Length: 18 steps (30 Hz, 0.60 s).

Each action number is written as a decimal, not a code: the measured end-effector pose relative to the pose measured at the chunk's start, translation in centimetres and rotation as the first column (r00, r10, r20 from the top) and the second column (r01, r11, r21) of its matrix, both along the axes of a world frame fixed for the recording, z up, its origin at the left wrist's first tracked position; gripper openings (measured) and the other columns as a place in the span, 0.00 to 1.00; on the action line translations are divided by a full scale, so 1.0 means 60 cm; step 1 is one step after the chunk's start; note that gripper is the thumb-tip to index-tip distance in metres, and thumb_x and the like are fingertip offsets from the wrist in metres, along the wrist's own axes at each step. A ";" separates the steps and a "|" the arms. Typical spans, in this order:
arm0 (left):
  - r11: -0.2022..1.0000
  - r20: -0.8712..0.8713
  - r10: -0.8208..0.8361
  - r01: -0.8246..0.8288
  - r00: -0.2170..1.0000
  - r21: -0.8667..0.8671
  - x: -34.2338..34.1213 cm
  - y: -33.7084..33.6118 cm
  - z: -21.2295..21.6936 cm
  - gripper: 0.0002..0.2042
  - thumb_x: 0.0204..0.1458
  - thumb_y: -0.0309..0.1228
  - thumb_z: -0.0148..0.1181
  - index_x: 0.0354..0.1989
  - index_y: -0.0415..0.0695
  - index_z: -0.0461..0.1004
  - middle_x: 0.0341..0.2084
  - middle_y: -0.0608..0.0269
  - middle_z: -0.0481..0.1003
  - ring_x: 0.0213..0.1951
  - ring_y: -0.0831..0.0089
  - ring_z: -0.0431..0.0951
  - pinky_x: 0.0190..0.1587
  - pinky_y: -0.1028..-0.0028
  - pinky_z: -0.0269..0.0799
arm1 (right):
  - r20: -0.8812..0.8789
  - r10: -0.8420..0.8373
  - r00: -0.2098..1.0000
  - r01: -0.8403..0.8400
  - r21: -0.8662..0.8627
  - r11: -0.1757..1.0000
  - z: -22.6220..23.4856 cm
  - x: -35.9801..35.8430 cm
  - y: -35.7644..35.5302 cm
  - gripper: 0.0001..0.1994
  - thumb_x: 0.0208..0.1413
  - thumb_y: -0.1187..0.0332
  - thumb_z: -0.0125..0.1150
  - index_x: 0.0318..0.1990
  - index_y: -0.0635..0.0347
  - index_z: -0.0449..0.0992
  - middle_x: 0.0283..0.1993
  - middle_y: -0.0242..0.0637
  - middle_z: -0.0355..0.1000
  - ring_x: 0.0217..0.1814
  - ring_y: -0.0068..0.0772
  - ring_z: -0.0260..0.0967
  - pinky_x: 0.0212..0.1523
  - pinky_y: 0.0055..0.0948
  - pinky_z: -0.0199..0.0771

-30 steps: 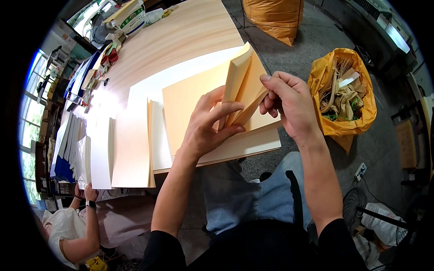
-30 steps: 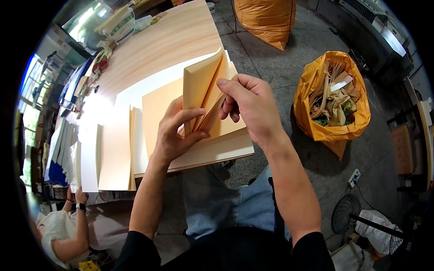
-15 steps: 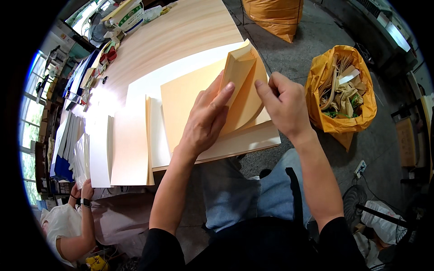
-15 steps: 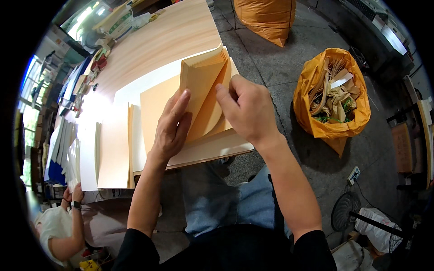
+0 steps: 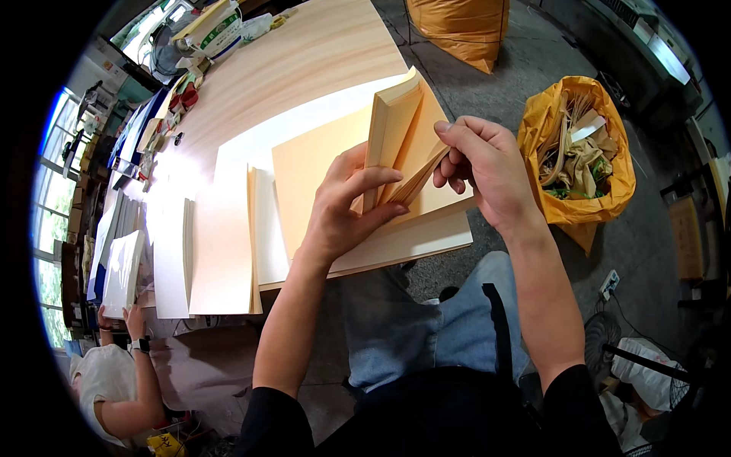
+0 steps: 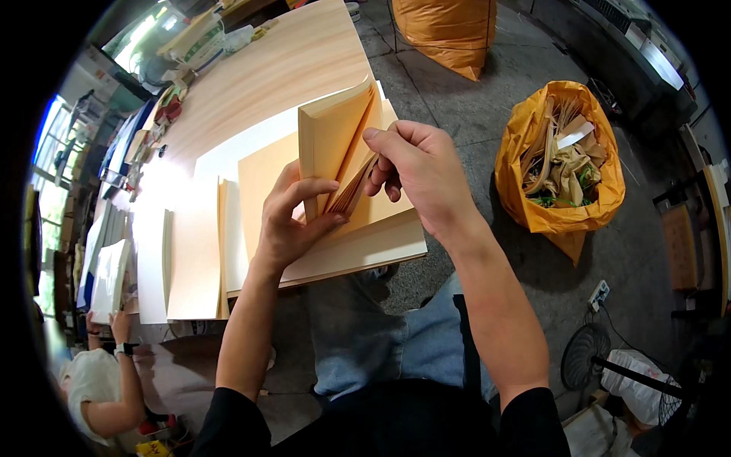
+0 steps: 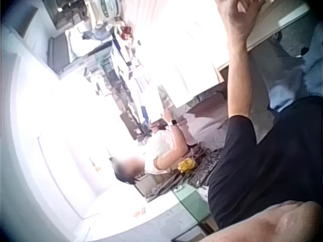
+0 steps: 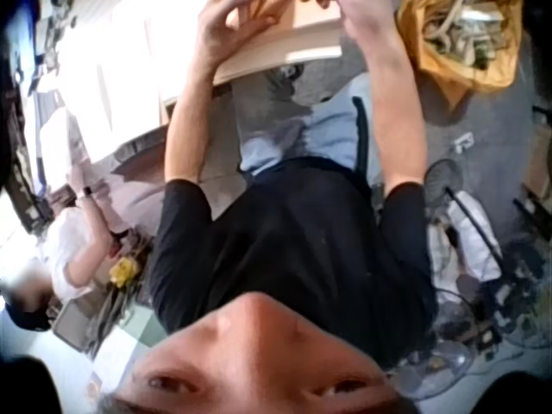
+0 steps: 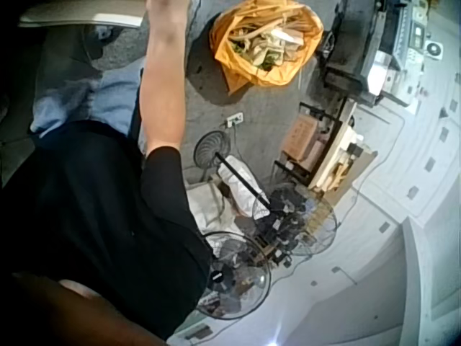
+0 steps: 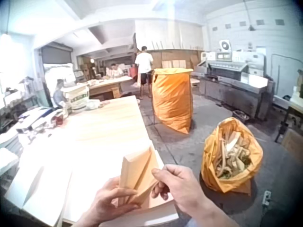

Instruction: The person repeatedly picks up stacks of white and beige paper sheets, fans them open, and folds them in half. They place the folded stacks on the table and continue the process with additional stacks.

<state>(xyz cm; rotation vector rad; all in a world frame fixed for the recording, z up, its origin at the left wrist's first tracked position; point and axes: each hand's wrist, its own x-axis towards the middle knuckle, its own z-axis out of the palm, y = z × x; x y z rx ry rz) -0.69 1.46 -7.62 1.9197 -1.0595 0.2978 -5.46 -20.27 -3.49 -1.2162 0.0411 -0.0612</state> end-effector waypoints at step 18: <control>0.998 0.085 0.033 -0.028 0.996 -0.061 -0.005 -0.011 -0.003 0.24 0.52 0.17 0.57 0.56 0.58 0.77 0.68 0.47 0.60 0.51 0.52 0.75 0.54 0.60 0.71 | 0.496 -0.070 0.865 0.452 -0.712 0.537 -0.043 0.002 0.005 0.17 0.63 0.60 0.59 0.23 0.56 0.68 0.18 0.29 0.67 0.21 0.22 0.70 0.19 0.19 0.62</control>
